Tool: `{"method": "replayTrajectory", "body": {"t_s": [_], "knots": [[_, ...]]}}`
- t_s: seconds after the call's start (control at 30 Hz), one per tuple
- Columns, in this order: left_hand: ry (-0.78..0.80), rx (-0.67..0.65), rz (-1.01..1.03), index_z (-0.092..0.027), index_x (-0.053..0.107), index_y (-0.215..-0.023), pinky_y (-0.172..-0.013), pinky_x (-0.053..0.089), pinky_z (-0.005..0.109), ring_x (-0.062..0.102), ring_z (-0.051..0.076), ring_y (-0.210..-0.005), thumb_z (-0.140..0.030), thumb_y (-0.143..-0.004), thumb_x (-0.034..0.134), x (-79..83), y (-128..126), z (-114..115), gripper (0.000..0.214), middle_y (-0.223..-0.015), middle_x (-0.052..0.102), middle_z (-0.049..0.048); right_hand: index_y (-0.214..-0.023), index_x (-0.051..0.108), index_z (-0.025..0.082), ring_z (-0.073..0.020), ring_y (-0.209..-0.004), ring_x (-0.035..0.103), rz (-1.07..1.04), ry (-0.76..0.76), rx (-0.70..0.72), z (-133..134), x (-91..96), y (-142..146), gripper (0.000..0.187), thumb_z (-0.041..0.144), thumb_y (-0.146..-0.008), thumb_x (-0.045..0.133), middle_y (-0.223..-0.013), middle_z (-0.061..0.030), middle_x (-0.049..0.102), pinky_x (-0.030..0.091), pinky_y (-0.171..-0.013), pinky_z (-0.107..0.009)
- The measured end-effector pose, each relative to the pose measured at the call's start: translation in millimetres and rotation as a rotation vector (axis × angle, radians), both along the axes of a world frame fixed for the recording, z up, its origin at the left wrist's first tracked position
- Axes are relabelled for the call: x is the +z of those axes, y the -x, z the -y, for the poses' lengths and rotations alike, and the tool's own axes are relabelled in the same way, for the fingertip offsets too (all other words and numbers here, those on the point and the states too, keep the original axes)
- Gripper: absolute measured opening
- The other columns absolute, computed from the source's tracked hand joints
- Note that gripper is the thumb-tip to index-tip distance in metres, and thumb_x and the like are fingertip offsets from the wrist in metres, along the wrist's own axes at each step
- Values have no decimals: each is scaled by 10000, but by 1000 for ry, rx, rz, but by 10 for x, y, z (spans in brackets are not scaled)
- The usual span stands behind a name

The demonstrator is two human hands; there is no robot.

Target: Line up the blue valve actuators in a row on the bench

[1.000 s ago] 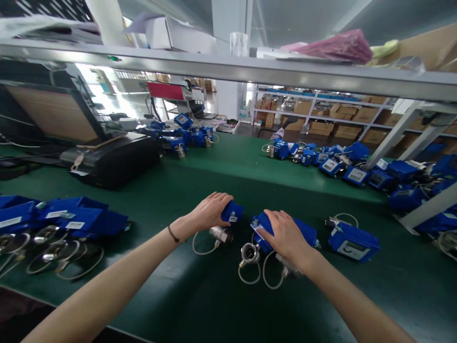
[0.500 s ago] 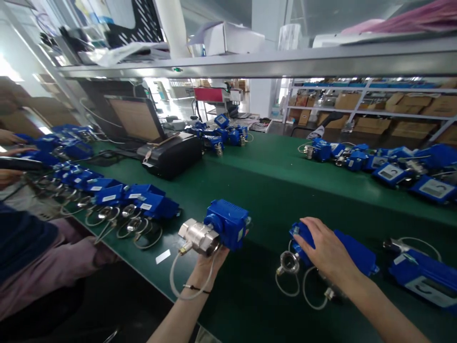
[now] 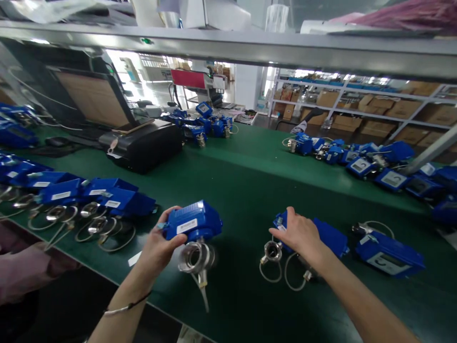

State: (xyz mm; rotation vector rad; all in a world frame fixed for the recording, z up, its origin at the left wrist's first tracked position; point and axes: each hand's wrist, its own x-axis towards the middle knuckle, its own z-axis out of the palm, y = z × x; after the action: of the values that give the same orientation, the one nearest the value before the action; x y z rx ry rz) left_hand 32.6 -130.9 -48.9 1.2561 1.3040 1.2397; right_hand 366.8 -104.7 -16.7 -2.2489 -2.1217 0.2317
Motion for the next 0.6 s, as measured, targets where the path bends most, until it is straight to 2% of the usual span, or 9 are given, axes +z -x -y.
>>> {"method": "replayTrajectory", "body": {"t_s": [0.1, 0.17, 0.23, 0.33, 0.4, 0.5, 0.6], "knots": [[48, -189, -148, -270, 384, -1193, -804, 531, 358, 596, 241, -961, -421, -564, 792, 58, -45, -56, 765, -1172, 502, 55, -1223, 435, 117, -287, -816, 664, -30, 7, -7, -6, 17, 43, 617, 499, -761, 582, -945, -155, 662, 524, -724, -393], [89, -308, -254, -279, 374, -1187, -838, 521, 362, 584, 234, -999, -386, -620, 769, 54, -122, -65, 700, -1209, 486, 51, -1261, 392, 149, -260, -816, 665, -154, -53, 82, 74, -19, 8, 621, 486, -774, 580, -973, -132, 655, 525, -744, -383], [96, -393, -312, -286, 364, -1184, -882, 504, 390, 562, 245, -1054, -373, -650, 751, 38, -202, -55, 666, -1230, 485, 56, -1314, 326, 192, -252, -890, 652, -305, -104, 186, 194, -93, -65, 702, 513, -755, 603, -1078, -119, 625, 518, -802, -397], [71, -446, -383, -301, 366, -1200, -942, 468, 430, 523, 256, -1124, -372, -664, 739, 37, -281, -41, 657, -1275, 465, 59, -1331, 291, 238, -266, -1040, 597, -418, -146, 258, 360, -207, -168, 774, 533, -711, 649, -1245, -117, 542, 482, -892, -441], [70, -458, -434, -316, 362, -1224, -977, 443, 429, 499, 247, -1160, -374, -672, 735, 52, -298, -48, 669, -1319, 436, 50, -1319, 304, 237, -265, -1071, 579, -438, -154, 267, 419, -219, -183, 757, 519, -711, 656, -1264, -115, 527, 471, -911, -447], [72, -473, -460, -325, 350, -1246, -986, 442, 410, 478, 237, -1192, -385, -678, 733, 54, -282, -74, 688, -1360, 405, 46, -1317, 324, 208, -252, -1007, 606, -400, -95, 305, 429, -95, -77, 720, 478, -736, 651, -1184, -113, 577, 494, -873, -418], [28, -473, -464, -329, 336, -1260, -990, 442, 412, 468, 237, -1207, -398, -688, 727, 22, -247, -90, 697, -1379, 391, 49, -1274, 406, 171, -265, -894, 637, -203, 4, 405, 390, 85, 158, 650, 406, -728, 669, -1055, -118, 631, 516, -792, -407]]}}
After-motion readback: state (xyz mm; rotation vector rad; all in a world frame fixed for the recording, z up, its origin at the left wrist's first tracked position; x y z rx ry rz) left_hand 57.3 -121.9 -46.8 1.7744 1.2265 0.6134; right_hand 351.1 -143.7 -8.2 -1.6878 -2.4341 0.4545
